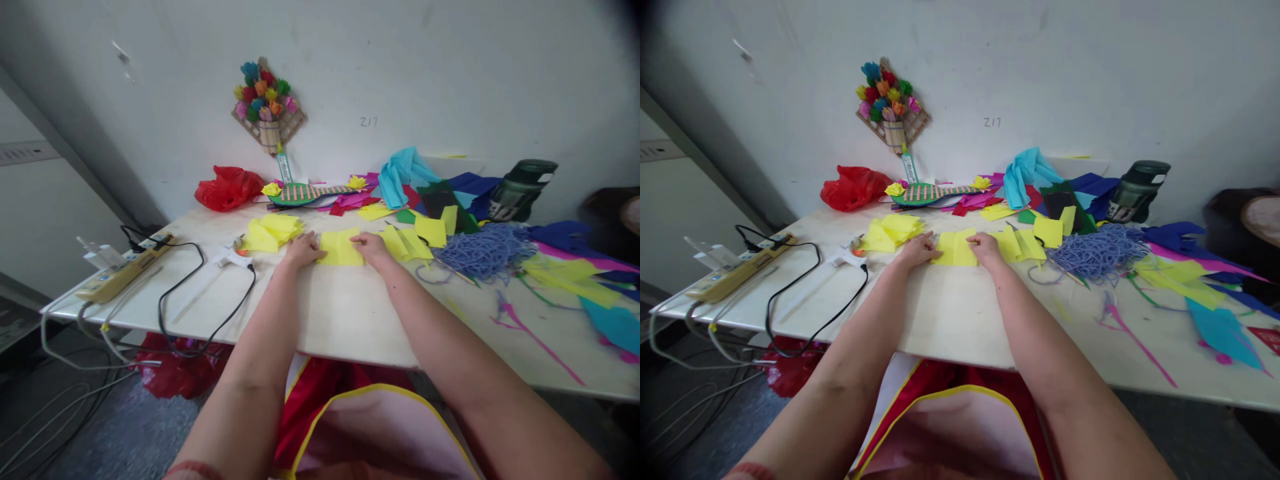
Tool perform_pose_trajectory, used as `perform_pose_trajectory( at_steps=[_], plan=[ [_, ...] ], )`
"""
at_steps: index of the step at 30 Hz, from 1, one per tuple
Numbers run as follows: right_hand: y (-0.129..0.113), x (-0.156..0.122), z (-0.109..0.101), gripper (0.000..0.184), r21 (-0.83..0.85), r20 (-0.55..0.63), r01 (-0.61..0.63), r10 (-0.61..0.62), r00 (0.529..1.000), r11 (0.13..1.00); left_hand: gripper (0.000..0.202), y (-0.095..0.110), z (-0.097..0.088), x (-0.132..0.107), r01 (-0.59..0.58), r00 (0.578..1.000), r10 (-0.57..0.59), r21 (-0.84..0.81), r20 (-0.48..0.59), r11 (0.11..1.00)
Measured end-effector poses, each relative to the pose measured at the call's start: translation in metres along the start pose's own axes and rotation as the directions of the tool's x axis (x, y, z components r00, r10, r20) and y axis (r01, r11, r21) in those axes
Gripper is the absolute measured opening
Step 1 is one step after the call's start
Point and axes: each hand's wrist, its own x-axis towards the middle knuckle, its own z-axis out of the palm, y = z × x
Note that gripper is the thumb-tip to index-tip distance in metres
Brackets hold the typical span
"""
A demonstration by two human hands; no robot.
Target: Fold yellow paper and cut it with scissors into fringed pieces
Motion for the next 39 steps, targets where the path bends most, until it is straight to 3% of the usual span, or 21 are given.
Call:
perform_pose_trajectory(
  at_steps=[18,39],
  plan=[
    [-0.0007,0.0004,-0.0009,0.031,-0.112,0.025,0.031,-0.028,0.999,0.993,0.019,-0.0022,0.0016,0.0015,0.004,1.000,-0.004,0.028,0.003,1.000],
    [-0.0036,-0.0006,0.0019,0.026,-0.305,0.013,0.127,-0.129,0.992,0.944,0.022,-0.0017,0.0024,0.0015,-0.004,1.000,0.003,0.080,0.008,0.997]
  ],
)
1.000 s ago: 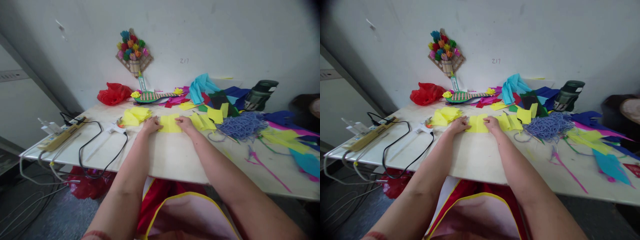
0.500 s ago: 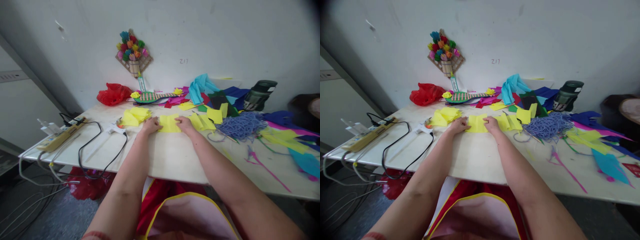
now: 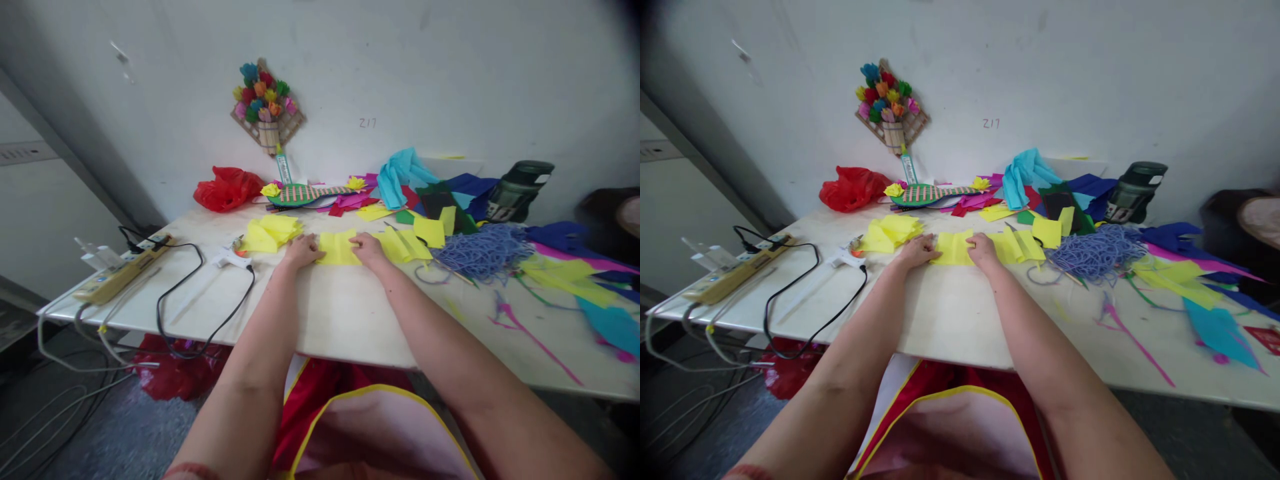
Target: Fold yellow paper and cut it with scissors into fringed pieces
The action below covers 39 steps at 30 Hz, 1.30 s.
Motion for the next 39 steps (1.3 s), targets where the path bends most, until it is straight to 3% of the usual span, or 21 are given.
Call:
perform_pose_trajectory(
  at_steps=[14,22,27,39],
  plan=[
    [0.004,0.000,0.004,0.026,0.064,-0.051,-0.001,0.004,0.999,0.998,0.025,-0.004,0.004,0.001,-0.012,0.999,0.013,0.006,-0.047,1.000],
    [0.006,0.001,0.003,0.026,0.094,-0.044,0.000,0.004,0.999,0.996,0.046,-0.002,0.003,-0.001,0.003,0.999,-0.003,-0.006,-0.052,1.000],
    [0.005,0.001,0.005,0.024,0.055,-0.034,0.003,-0.001,0.999,0.998,0.058,-0.004,0.003,-0.001,-0.032,0.999,0.031,0.029,0.008,0.999],
    [0.005,0.001,0.005,0.024,0.039,0.006,0.031,-0.032,0.999,0.999,0.050,-0.011,0.003,0.002,-0.057,0.996,0.056,0.020,0.065,0.998]
  ],
)
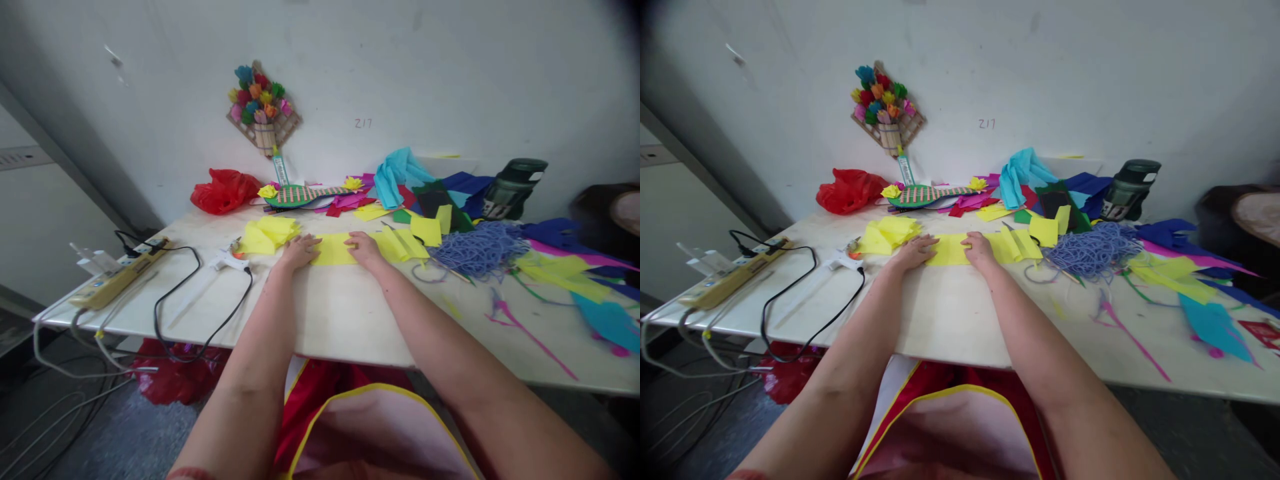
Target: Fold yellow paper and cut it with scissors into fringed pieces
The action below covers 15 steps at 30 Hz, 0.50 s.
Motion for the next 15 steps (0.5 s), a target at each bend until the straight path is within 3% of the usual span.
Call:
perform_pose_trajectory(
  at_steps=[15],
  plan=[
    [-0.0016,-0.0008,0.0003,0.024,-0.006,0.009,0.012,-0.012,1.000,1.000,0.040,0.0008,0.0002,0.0009,0.001,0.999,-0.005,0.083,0.050,0.997]
  ],
)
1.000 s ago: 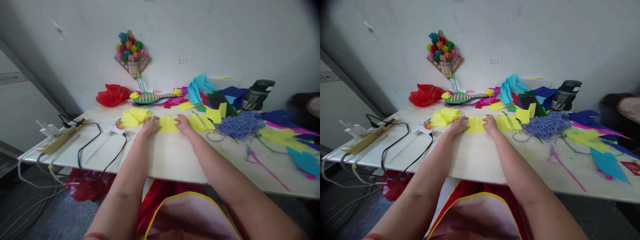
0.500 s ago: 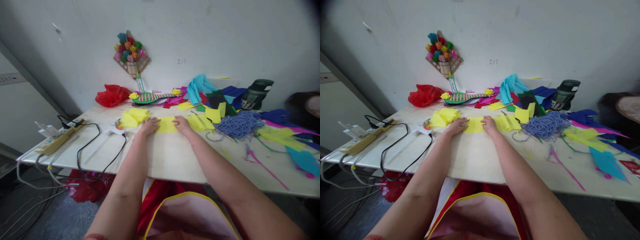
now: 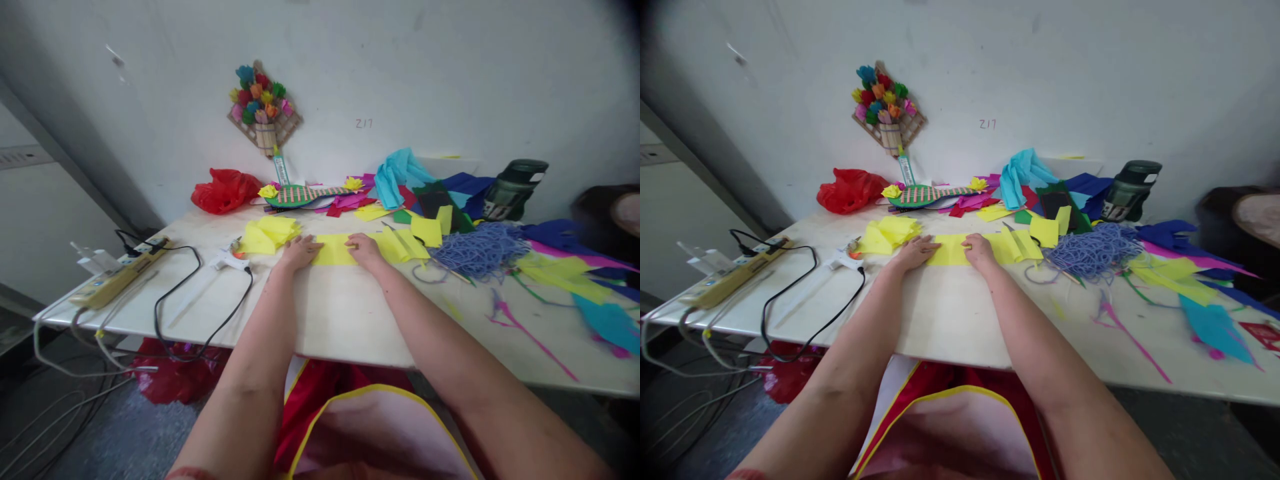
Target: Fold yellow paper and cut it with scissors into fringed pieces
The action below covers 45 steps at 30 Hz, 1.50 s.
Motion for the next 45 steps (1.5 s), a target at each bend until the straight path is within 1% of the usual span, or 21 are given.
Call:
perform_pose_trajectory(
  at_steps=[3,9,16,19,21,23,24,26,28,30,33,35,39,45],
  plan=[
    [0.000,0.000,0.000,0.023,-0.012,0.002,-0.002,0.002,1.000,1.000,0.039,-0.001,0.001,0.001,0.001,1.000,-0.001,0.016,-0.001,1.000],
    [-0.003,0.000,-0.001,0.024,-0.090,0.012,0.022,-0.021,1.000,0.996,0.040,0.000,0.001,0.002,-0.002,1.000,0.003,0.013,-0.004,1.000],
    [-0.004,-0.006,-0.003,0.019,-0.268,0.047,0.126,-0.117,0.992,0.955,0.040,0.001,0.000,0.001,-0.002,1.000,0.002,0.001,-0.010,1.000],
    [-0.007,-0.008,-0.005,0.023,-0.335,0.061,0.163,-0.151,0.987,0.928,0.040,0.002,-0.001,0.000,0.000,1.000,0.000,0.003,-0.003,1.000],
    [-0.011,-0.009,-0.006,0.028,-0.338,0.079,0.253,-0.240,0.967,0.907,0.040,0.002,-0.001,0.000,0.002,1.000,-0.002,0.004,0.001,1.000],
    [-0.017,-0.010,-0.006,0.031,-0.288,0.113,0.359,-0.341,0.933,0.888,0.040,0.003,-0.001,0.000,0.003,1.000,-0.003,0.005,-0.006,1.000],
    [-0.020,-0.010,-0.006,0.031,-0.253,0.143,0.402,-0.377,0.915,0.880,0.040,0.003,-0.001,0.000,0.004,1.000,-0.004,0.007,-0.011,1.000],
    [-0.026,-0.013,-0.005,0.034,-0.210,0.236,0.452,-0.403,0.884,0.867,0.040,0.003,0.000,0.000,0.006,1.000,-0.005,0.016,-0.015,1.000],
    [-0.030,-0.015,-0.004,0.042,-0.219,0.353,0.463,-0.372,0.858,0.859,0.041,0.004,0.000,-0.001,0.008,1.000,-0.007,0.028,-0.009,1.000],
    [-0.031,-0.017,-0.004,0.052,-0.252,0.448,0.458,-0.317,0.836,0.853,0.042,0.004,0.000,-0.001,0.009,1.000,-0.009,0.037,0.004,0.999],
    [-0.032,-0.017,-0.004,0.060,-0.298,0.524,0.461,-0.260,0.811,0.836,0.042,0.003,-0.001,0.000,0.004,1.000,-0.006,0.053,0.028,0.999],
    [-0.033,-0.017,-0.004,0.060,-0.323,0.538,0.465,-0.244,0.807,0.825,0.043,0.002,-0.002,0.000,-0.001,0.999,-0.002,0.069,0.043,0.998],
    [-0.035,-0.018,-0.004,0.057,-0.357,0.541,0.453,-0.215,0.813,0.817,0.045,0.001,-0.002,0.002,-0.010,0.998,0.003,0.097,0.070,0.995],
    [-0.039,-0.018,-0.004,0.056,-0.375,0.555,0.429,-0.171,0.814,0.822,0.044,0.003,-0.005,-0.002,-0.038,0.997,0.028,0.145,0.073,0.989]
  ],
)
